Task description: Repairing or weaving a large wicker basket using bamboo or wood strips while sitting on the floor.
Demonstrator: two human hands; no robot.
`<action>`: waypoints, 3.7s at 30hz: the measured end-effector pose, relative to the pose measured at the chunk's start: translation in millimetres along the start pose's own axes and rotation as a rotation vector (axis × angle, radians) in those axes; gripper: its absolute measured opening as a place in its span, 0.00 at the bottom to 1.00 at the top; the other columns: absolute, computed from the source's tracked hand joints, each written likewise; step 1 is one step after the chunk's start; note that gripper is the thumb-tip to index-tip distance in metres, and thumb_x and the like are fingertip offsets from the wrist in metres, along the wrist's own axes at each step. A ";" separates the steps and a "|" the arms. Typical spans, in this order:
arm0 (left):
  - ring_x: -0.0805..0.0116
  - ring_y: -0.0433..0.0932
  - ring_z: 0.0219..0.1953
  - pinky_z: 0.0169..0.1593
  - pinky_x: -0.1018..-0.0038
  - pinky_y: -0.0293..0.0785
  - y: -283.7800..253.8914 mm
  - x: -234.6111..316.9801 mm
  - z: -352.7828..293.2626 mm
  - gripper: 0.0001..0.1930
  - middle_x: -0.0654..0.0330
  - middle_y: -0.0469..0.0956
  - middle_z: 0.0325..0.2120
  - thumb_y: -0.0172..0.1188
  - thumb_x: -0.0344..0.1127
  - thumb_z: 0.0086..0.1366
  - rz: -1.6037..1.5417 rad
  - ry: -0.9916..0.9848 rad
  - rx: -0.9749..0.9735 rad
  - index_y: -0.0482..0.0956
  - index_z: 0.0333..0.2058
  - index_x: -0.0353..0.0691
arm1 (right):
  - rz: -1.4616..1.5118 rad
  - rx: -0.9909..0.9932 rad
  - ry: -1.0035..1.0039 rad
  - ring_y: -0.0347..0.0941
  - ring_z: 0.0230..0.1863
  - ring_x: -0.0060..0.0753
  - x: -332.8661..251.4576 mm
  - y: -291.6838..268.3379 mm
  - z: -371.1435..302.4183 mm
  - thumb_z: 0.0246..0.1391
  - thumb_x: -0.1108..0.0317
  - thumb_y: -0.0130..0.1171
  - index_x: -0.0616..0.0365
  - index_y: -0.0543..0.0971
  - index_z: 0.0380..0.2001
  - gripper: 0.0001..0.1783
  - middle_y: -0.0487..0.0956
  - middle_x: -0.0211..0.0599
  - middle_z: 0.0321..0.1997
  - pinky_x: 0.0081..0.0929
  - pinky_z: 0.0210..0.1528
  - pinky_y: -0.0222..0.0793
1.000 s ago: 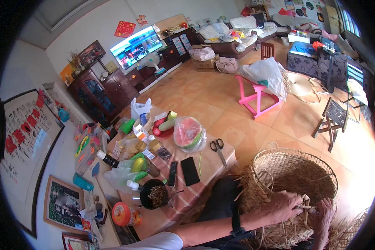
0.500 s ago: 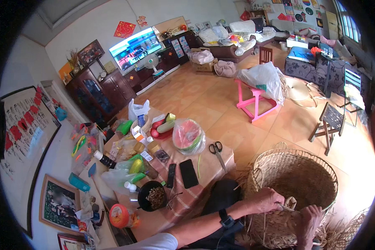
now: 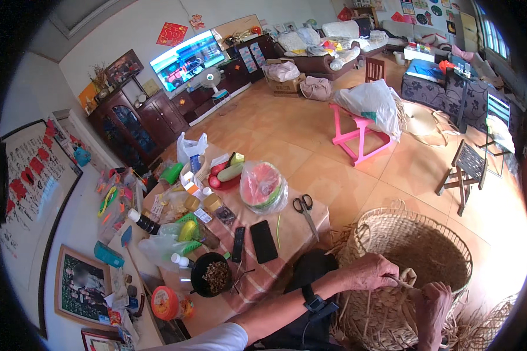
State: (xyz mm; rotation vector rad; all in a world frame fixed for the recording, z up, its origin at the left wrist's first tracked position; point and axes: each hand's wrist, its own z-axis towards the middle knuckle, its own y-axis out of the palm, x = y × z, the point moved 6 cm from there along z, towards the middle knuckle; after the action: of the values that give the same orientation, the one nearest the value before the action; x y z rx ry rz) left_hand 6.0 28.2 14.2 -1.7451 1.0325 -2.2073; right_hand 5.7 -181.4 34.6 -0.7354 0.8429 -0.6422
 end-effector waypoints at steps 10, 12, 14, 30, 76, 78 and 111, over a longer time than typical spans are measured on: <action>0.42 0.81 0.40 0.43 0.54 0.75 20.2 9.2 18.3 0.22 0.42 0.81 0.31 0.71 0.34 0.55 -0.036 0.003 -0.022 0.72 0.43 0.30 | 0.220 -0.441 0.048 0.73 0.24 0.39 36.9 25.6 38.4 0.56 0.56 0.67 0.66 0.78 0.25 0.20 0.76 0.42 0.21 0.39 0.29 0.65; 0.43 0.81 0.40 0.43 0.55 0.75 15.5 9.7 16.7 0.21 0.43 0.81 0.32 0.71 0.33 0.55 -0.065 -0.023 -0.030 0.72 0.42 0.31 | 0.200 -0.671 0.185 0.70 0.23 0.32 12.5 28.1 59.8 0.55 0.57 0.68 0.66 0.79 0.25 0.20 0.74 0.38 0.19 0.36 0.28 0.64; 0.44 0.82 0.40 0.43 0.55 0.75 15.7 7.0 14.6 0.21 0.43 0.81 0.32 0.71 0.32 0.54 -0.099 -0.037 -0.036 0.73 0.42 0.31 | 0.396 -0.881 0.384 0.64 0.23 0.15 7.7 44.1 57.8 0.53 0.58 0.70 0.64 0.82 0.27 0.17 0.72 0.28 0.17 0.28 0.26 0.62; 0.52 0.82 0.30 0.36 0.58 0.76 37.4 -2.4 24.7 0.11 0.53 0.81 0.23 0.71 0.36 0.50 0.082 -0.057 0.198 0.80 0.30 0.39 | -0.215 -0.221 -0.229 0.77 0.25 0.51 213.1 82.0 95.0 0.41 0.79 0.62 0.57 0.77 0.20 0.05 0.76 0.44 0.19 0.42 0.28 0.71; 0.74 0.77 0.25 0.27 0.69 0.72 54.5 -12.1 64.9 0.21 0.64 0.84 0.24 0.76 0.34 0.42 -0.329 -0.193 -0.553 0.88 0.38 0.37 | 0.014 -0.001 0.054 0.75 0.49 0.55 -23.9 10.2 -54.4 0.51 0.81 0.63 0.55 0.72 0.56 0.28 0.75 0.48 0.49 0.45 0.45 0.73; 0.74 0.77 0.25 0.27 0.69 0.71 56.7 -19.5 67.1 0.22 0.65 0.84 0.24 0.77 0.32 0.40 -0.382 -0.182 -0.492 0.88 0.39 0.38 | -0.005 -0.015 0.068 0.75 0.49 0.55 -18.9 14.3 -57.6 0.50 0.81 0.63 0.55 0.72 0.56 0.28 0.75 0.48 0.49 0.45 0.45 0.72; 0.58 0.82 0.36 0.40 0.65 0.76 12.1 -19.9 42.3 0.17 0.52 0.83 0.31 0.72 0.36 0.47 0.015 0.118 -0.284 0.83 0.37 0.35 | 0.071 0.070 0.009 0.74 0.37 0.54 -20.1 7.2 -37.6 0.52 0.79 0.62 0.62 0.78 0.37 0.08 0.73 0.47 0.36 0.46 0.34 0.68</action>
State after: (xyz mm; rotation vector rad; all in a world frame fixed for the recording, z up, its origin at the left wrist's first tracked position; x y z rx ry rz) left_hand 46.9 11.2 -5.1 -1.7187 1.4438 -2.2705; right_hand -34.4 -173.9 20.3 -0.6371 0.8471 -0.6085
